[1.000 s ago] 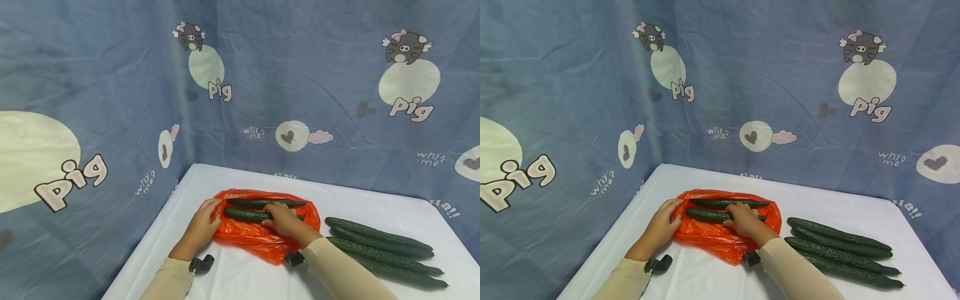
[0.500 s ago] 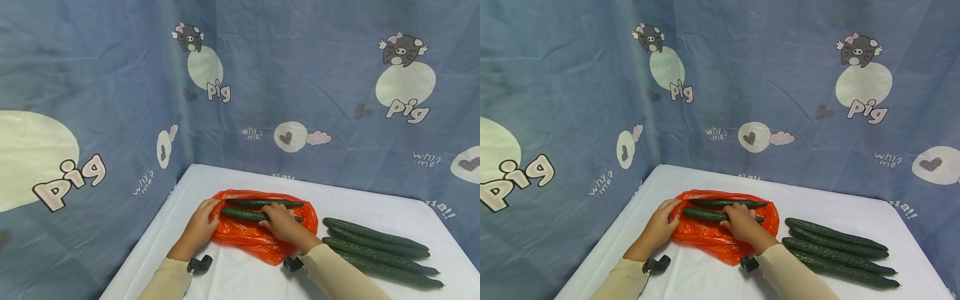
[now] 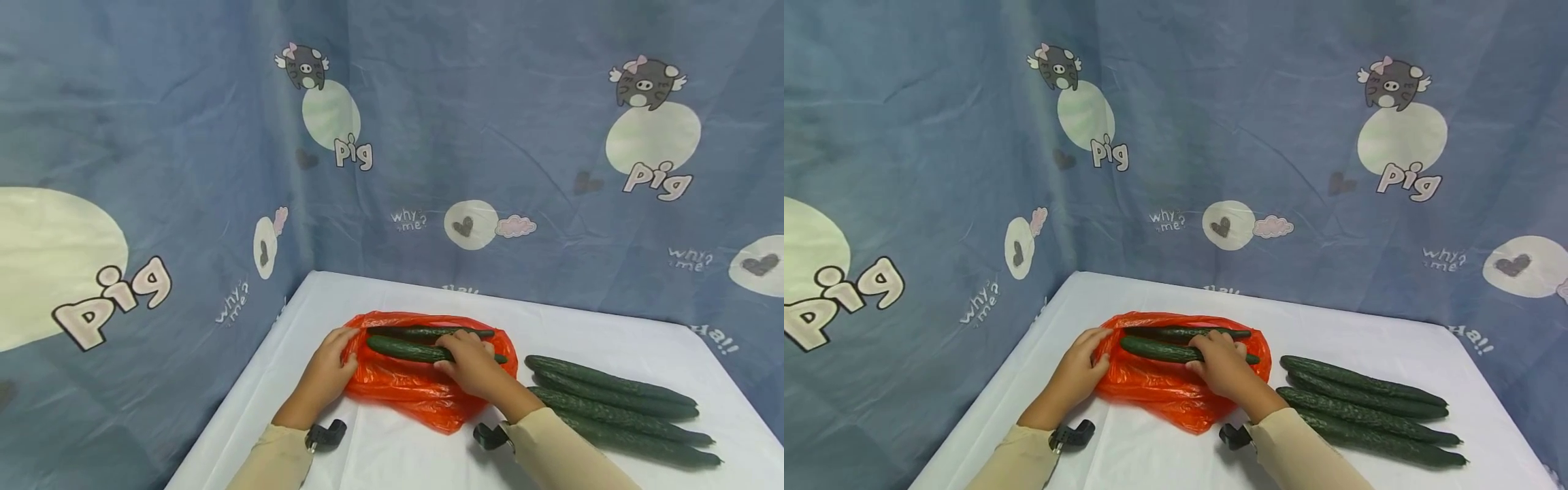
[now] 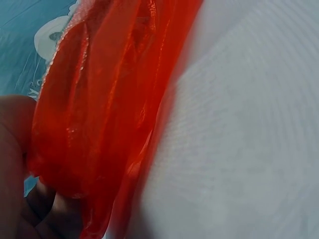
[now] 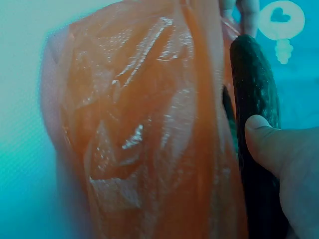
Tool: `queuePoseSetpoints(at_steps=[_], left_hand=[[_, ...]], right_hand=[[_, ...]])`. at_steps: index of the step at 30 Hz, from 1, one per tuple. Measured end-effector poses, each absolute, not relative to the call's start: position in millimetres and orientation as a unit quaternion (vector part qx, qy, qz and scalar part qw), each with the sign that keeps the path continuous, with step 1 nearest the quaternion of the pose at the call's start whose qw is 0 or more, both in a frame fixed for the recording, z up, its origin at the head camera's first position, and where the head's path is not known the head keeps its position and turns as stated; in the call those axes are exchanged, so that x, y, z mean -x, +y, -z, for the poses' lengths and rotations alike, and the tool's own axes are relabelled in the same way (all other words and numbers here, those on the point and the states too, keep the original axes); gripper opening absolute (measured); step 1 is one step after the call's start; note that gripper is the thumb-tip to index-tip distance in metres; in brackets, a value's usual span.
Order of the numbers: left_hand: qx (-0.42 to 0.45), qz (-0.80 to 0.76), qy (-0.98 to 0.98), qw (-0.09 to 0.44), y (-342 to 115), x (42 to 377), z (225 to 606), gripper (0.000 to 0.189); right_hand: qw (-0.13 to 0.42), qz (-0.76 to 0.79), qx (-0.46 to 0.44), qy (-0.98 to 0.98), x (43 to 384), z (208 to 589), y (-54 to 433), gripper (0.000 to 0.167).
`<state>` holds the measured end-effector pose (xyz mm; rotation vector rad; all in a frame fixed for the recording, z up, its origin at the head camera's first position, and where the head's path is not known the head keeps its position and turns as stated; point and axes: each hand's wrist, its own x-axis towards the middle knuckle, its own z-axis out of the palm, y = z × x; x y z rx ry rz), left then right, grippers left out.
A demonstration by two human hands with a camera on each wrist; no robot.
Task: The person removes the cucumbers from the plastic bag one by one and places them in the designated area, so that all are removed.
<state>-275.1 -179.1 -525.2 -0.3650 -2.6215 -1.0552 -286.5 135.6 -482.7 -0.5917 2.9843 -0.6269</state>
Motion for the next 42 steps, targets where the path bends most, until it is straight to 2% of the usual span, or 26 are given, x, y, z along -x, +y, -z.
queuePoseSetpoints(at_steps=[26, 42], left_hand=[[0.117, 0.361, -0.914, 0.144, -174.7, 274.8, 527.9, 0.052], [0.12, 0.354, -0.916, 0.149, -175.7, 274.2, 526.2, 0.052]], right_hand=[[-0.042, 0.21, 0.16, 0.964, 250.4, 484.7, 167.3, 0.046], [-0.041, 0.225, 0.151, 0.962, 228.1, 490.3, 191.6, 0.036]])
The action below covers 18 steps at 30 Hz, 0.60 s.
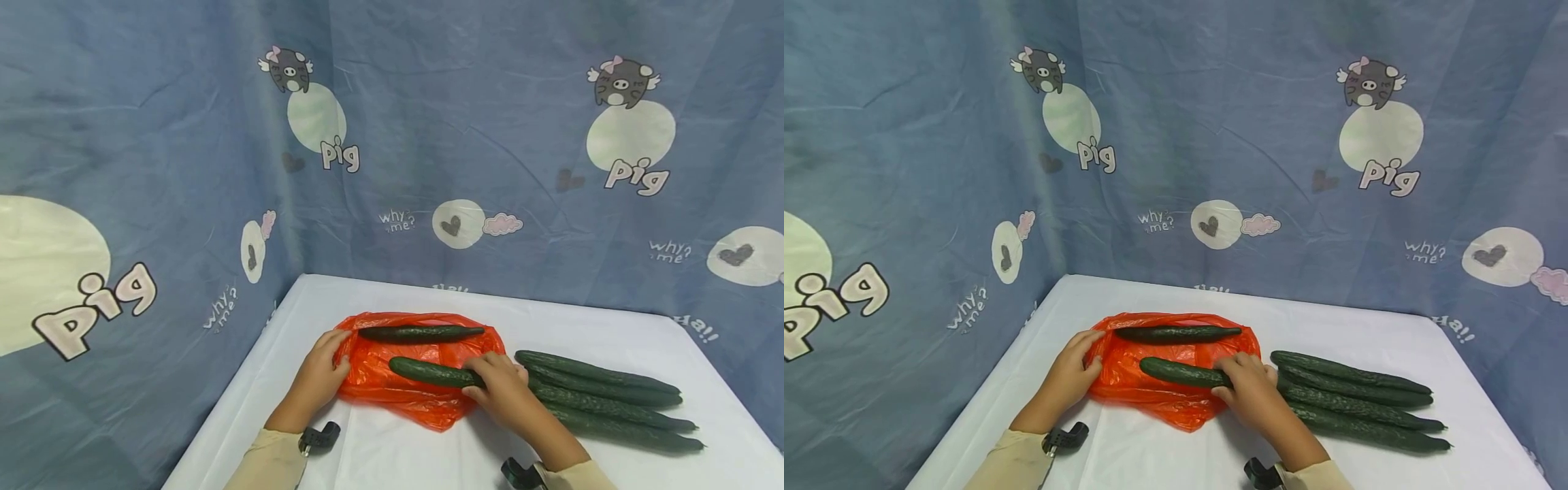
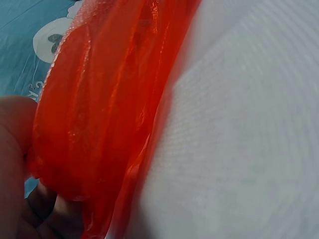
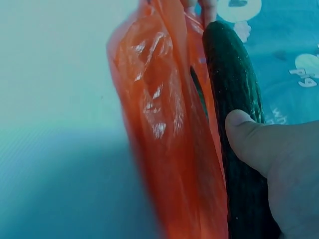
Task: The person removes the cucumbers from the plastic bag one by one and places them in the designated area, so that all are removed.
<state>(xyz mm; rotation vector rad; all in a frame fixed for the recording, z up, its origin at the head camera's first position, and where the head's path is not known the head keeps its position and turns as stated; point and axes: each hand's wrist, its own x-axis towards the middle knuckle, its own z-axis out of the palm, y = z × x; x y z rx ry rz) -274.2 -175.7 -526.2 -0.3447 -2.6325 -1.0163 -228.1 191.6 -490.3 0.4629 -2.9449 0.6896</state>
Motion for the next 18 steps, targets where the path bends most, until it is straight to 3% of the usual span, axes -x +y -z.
queuePoseSetpoints(at_steps=[18], left_hand=[[0.118, 0.357, -0.915, 0.148, -175.0, 273.4, 525.8, 0.052]], right_hand=[[0.02, -0.233, -0.128, -0.964, 204.9, 494.9, 230.8, 0.035]])
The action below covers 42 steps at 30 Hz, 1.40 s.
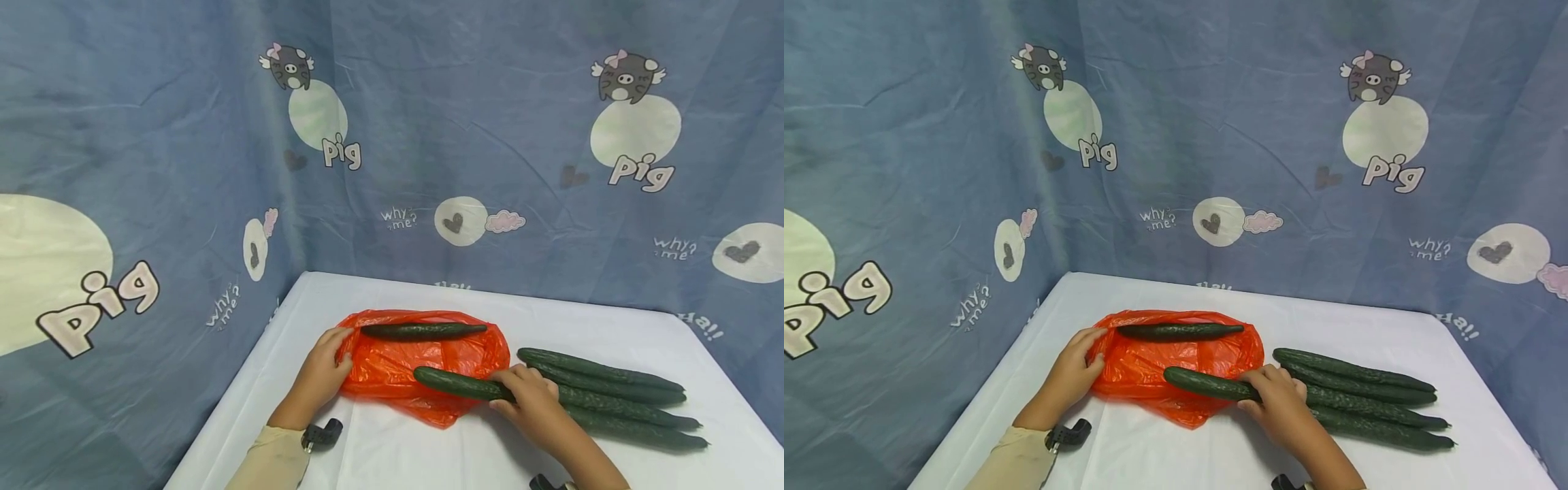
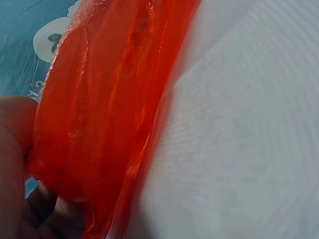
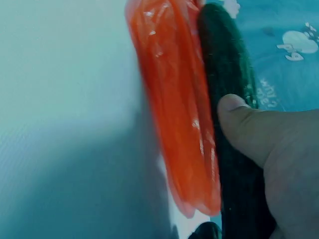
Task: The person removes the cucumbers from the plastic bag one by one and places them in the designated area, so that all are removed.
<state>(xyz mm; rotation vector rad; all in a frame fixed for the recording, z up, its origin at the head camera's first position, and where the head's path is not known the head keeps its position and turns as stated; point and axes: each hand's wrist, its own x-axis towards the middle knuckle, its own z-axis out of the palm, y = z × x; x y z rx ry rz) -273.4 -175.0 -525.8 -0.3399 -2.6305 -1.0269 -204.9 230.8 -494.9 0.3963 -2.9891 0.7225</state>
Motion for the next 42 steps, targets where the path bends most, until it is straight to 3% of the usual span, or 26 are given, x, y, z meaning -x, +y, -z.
queuePoseSetpoints(at_steps=[9, 16, 36, 42], left_hand=[[0.111, 0.357, -0.916, 0.146, -174.5, 274.5, 524.7, 0.052], [0.112, 0.358, -0.917, 0.138, -173.4, 276.1, 524.4, 0.052], [0.117, 0.357, -0.917, 0.138, -174.9, 275.3, 526.9, 0.052], [0.115, 0.359, -0.916, 0.135, -175.2, 274.1, 526.4, 0.052]], right_hand=[[0.014, -0.229, -0.12, -0.966, 199.8, 489.3, 246.5, 0.038], [0.028, -0.225, -0.105, -0.968, 193.6, 487.5, 266.0, 0.032], [0.024, -0.232, -0.083, -0.969, 171.9, 496.2, 310.1, 0.042], [0.047, -0.225, -0.086, -0.969, 164.9, 495.0, 320.0, 0.043]])
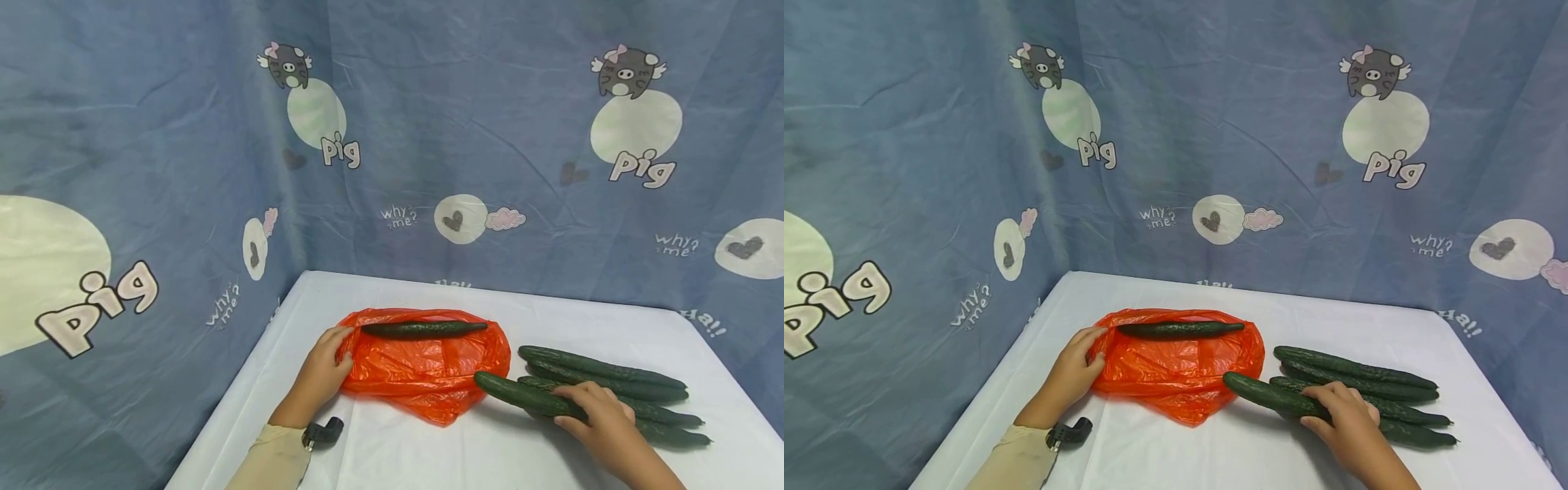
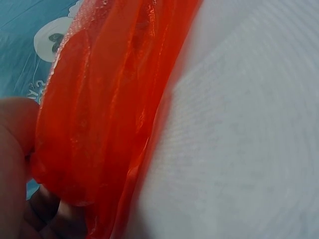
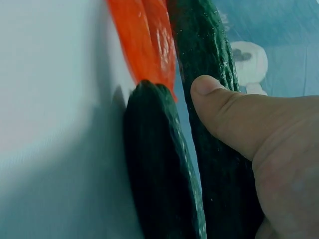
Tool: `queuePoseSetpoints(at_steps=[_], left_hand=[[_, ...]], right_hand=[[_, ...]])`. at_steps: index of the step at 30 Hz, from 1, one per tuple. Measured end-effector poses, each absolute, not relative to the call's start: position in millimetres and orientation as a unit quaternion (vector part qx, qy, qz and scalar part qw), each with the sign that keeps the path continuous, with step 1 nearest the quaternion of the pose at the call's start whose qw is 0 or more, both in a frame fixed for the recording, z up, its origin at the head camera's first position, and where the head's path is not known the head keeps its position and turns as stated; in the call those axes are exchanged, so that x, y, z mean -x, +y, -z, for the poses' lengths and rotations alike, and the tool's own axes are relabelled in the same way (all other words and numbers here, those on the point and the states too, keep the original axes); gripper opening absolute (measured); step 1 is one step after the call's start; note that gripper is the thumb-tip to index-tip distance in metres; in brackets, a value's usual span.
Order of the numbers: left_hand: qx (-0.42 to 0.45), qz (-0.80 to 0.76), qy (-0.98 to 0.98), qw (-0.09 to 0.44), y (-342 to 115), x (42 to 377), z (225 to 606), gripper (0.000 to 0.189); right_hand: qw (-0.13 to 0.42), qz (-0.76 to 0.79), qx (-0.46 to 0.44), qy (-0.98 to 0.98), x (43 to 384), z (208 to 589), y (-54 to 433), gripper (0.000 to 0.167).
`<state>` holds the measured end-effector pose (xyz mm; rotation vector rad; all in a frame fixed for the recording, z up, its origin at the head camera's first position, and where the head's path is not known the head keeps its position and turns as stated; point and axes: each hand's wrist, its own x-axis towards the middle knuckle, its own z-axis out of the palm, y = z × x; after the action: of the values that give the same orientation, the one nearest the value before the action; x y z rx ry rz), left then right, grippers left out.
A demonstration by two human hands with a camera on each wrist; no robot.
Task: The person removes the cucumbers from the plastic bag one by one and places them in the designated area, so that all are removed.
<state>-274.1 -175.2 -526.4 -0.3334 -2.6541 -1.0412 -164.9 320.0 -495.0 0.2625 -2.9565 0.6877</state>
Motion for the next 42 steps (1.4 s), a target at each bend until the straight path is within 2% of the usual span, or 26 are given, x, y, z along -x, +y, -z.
queuePoseSetpoints(at_steps=[8, 20, 28, 33, 42], left_hand=[[0.113, 0.359, -0.917, 0.134, -176.7, 275.1, 525.6, 0.052], [0.112, 0.363, -0.915, 0.136, -177.1, 274.3, 529.2, 0.052], [0.112, 0.362, -0.915, 0.137, -176.2, 274.7, 526.1, 0.052], [0.11, 0.364, -0.915, 0.134, -175.7, 275.4, 526.9, 0.052], [0.112, 0.364, -0.914, 0.136, -176.2, 275.8, 526.7, 0.053]], right_hand=[[0.037, -0.218, -0.067, -0.973, 157.5, 494.4, 338.1, 0.045], [-0.034, -0.201, -0.035, -0.978, 154.8, 494.7, 365.9, 0.055], [-0.041, -0.178, -0.022, -0.983, 151.0, 505.2, 381.2, 0.062], [-0.037, -0.17, -0.026, -0.984, 145.8, 511.2, 394.3, 0.06], [0.03, -0.168, -0.048, -0.984, 139.7, 522.0, 404.8, 0.051]])
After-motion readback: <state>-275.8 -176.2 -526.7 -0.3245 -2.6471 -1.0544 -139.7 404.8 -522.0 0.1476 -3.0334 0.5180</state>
